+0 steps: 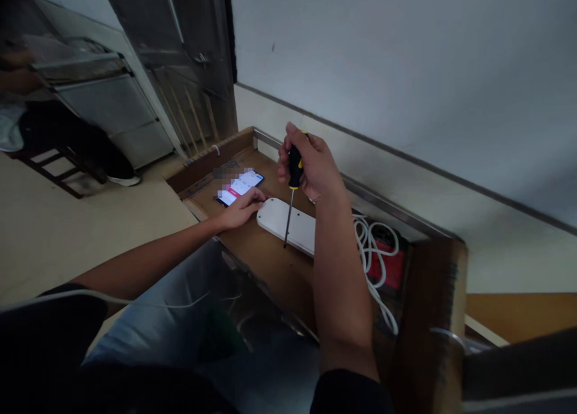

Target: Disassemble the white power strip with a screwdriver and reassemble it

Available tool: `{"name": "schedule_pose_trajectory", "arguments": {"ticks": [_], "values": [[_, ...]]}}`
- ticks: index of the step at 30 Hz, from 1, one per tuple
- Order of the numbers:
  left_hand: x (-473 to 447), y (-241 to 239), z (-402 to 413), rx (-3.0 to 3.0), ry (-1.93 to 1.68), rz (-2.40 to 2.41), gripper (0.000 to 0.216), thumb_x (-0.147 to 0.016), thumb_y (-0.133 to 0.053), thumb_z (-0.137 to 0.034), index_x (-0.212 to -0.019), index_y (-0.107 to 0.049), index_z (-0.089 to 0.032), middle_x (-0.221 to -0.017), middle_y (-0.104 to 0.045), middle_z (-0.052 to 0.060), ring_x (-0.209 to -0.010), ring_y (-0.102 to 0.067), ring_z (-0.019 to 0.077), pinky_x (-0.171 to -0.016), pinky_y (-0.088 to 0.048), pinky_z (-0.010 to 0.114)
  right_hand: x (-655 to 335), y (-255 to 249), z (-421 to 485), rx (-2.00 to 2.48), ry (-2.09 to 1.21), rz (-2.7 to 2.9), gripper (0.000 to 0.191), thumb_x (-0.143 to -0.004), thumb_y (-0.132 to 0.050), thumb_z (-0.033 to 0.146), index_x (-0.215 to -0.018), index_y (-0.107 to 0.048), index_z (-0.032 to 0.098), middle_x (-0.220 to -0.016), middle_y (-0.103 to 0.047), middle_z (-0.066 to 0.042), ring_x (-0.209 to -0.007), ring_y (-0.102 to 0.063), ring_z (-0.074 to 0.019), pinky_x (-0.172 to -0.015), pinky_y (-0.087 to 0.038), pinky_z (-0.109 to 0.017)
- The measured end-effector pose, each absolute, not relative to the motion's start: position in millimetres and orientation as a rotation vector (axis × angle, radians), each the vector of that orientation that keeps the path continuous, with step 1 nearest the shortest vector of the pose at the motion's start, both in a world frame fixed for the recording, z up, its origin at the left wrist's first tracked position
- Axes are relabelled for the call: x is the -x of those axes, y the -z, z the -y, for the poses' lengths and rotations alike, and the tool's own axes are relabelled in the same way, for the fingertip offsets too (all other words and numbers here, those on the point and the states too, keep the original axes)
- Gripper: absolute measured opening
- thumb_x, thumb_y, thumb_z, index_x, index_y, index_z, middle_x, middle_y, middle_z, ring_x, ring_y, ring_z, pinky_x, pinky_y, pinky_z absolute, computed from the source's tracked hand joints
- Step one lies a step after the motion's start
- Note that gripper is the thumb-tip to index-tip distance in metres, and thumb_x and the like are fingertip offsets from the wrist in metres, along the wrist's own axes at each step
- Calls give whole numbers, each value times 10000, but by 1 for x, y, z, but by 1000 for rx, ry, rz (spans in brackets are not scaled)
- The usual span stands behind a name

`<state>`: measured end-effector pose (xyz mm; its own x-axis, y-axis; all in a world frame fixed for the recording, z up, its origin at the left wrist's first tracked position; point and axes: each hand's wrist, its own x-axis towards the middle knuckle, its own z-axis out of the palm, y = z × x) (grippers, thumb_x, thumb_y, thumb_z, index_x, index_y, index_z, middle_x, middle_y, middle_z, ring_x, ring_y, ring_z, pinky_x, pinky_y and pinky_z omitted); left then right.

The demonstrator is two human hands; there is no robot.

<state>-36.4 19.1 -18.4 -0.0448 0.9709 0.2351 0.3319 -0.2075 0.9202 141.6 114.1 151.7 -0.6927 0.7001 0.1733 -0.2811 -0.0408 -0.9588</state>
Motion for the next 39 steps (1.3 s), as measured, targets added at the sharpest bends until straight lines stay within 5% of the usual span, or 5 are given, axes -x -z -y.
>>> {"name": "schedule_pose_trajectory", "arguments": {"ticks": [8, 13, 26, 39], "values": [[36, 19, -19, -1675, -1215, -1468, 235, -869, -604, -205, -1102, -571, -203, -1117, -683, 72, -1027, -630, 228, -996, -509, 420, -131, -147, -118, 435, -1783, 1428, 613, -790, -791, 702, -785, -433, 204, -641, -438, 60, -449, -338, -21, -389, -239, -226], [34, 17, -16, -1728, -1217, -1466, 312, -870, -617, -243, -1174, -561, -202, -1218, -692, 106, -1141, -647, 255, -1052, -509, 439, -129, -140, -123, 488, -1864, 1452, 622, -736, -847, 684, -791, -451, 207, -645, -451, 54, -473, -253, -18, -401, -169, -238], [34, 21, -18, -1755, -1225, -1385, 598, -806, -649, -200, -1377, -475, -171, -1356, -701, 178, -1281, -667, 299, -1092, -505, 470, -127, -115, -127, 542, -2066, 1679, 604, -741, -832, 705, -857, -535, 192, -698, -519, 37, -490, -435, -42, -424, -305, -200], [29, 17, -20, -1676, -1305, -1261, 529, -999, -582, -418, -1464, -425, -220, -1410, -673, 175, -1315, -650, 292, -1129, -490, 507, -122, -105, -120, 510, -2220, 1698, 593, -739, -853, 667, -849, -531, 181, -699, -521, 38, -512, -455, -50, -438, -343, -212]]}}
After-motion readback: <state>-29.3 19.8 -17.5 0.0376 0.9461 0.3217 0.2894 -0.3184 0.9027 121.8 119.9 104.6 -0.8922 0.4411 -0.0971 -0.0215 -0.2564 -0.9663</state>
